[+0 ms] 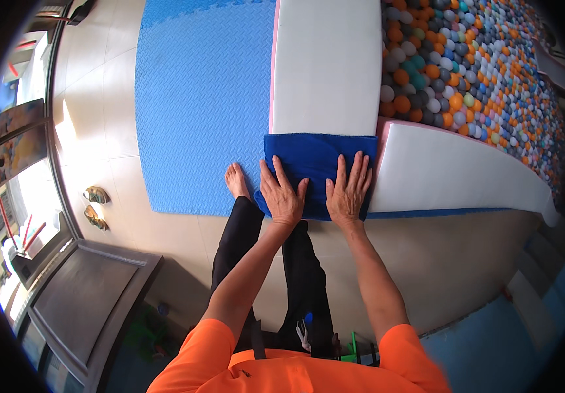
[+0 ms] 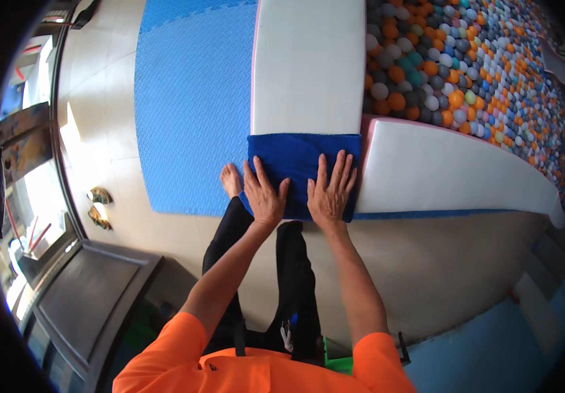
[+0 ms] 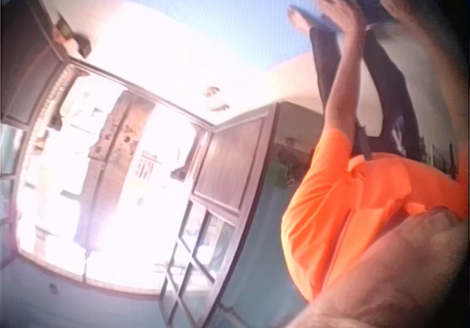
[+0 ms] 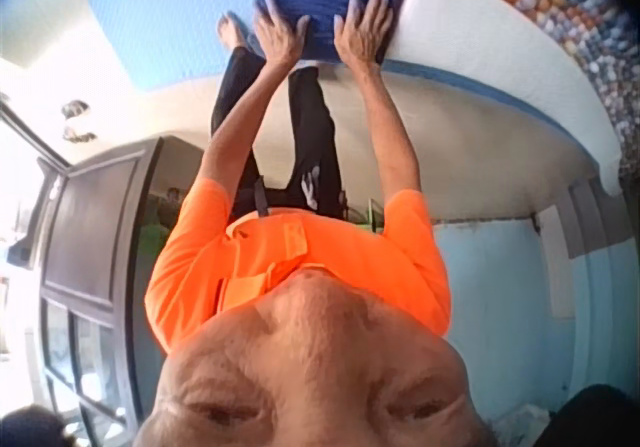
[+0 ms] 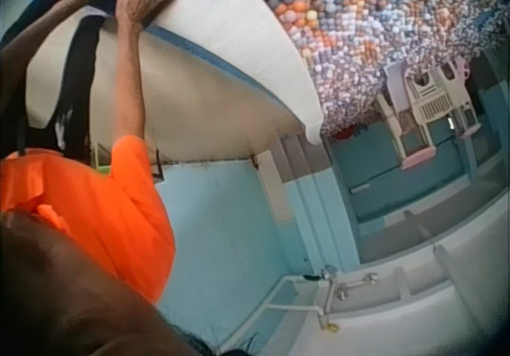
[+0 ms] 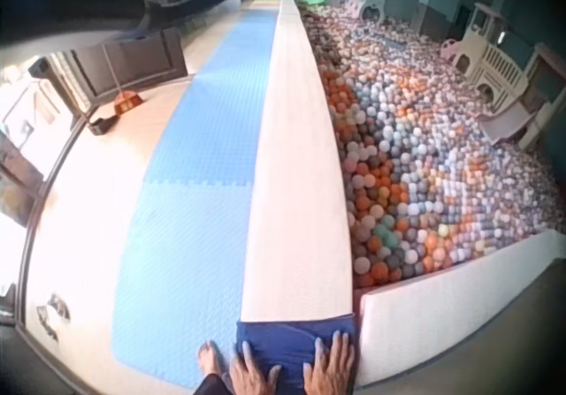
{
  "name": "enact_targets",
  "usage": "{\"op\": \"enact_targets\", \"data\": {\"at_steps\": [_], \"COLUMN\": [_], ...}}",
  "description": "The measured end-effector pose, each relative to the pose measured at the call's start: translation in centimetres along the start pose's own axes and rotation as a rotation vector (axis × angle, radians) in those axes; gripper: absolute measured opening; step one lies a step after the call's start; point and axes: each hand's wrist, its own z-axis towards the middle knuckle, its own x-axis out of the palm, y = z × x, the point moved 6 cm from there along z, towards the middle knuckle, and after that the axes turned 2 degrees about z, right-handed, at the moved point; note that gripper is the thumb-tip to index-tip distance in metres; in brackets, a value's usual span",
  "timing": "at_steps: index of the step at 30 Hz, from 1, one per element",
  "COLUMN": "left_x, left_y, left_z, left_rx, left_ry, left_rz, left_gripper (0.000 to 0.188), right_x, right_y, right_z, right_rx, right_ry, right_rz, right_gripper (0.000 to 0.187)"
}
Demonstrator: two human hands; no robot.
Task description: The person wipes a metal turnstile and a glass door with a blue cloth. They then walk into a play area and wipe the padded edge of a ball pit with the same cloth.
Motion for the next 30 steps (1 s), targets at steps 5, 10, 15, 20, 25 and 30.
{"op": "enact_targets", "data": {"at_steps": [5,10,15,20,25,30], "left_x": [1.1,1.3,1.6,1.4,1.4,1.3], "left_y": [-0.2,-3.5,-6.3,-9.2,-11.5,-12.4], "left_z": [2.3,14.6,25.0,34.9,43.0,46.2], "left_rx": [0.052,0.141,0.171,0.228,0.235,0.279], "left_ry": [0.021,0.024,0.02,0.029,0.03,0.042], "left_rz": [0.129,0.15,0.138,0.139,0.073,0.093], "left_gripper": [0.086,0.083,0.087,0.087,0.081,0.065], "right_x": [1.2,1.1,-0.2,-1.5,-2.5,-3.3], "right_y": [-0.2,-1.2,-1.7,-2.2,-2.9,-3.1], "right_z": [1.5,12.3,23.3,32.3,40.3,43.9], "right_rx": [0.025,0.112,0.08,0.149,0.151,0.13], "right_ry": [-0.08,-0.145,-0.19,-0.208,-0.234,-0.221], "right_rz": [-0.097,-0.187,-0.264,-0.264,-0.263,-0.279], "right_gripper": [0.063,0.066,0.07,0.07,0.065,0.059]}}
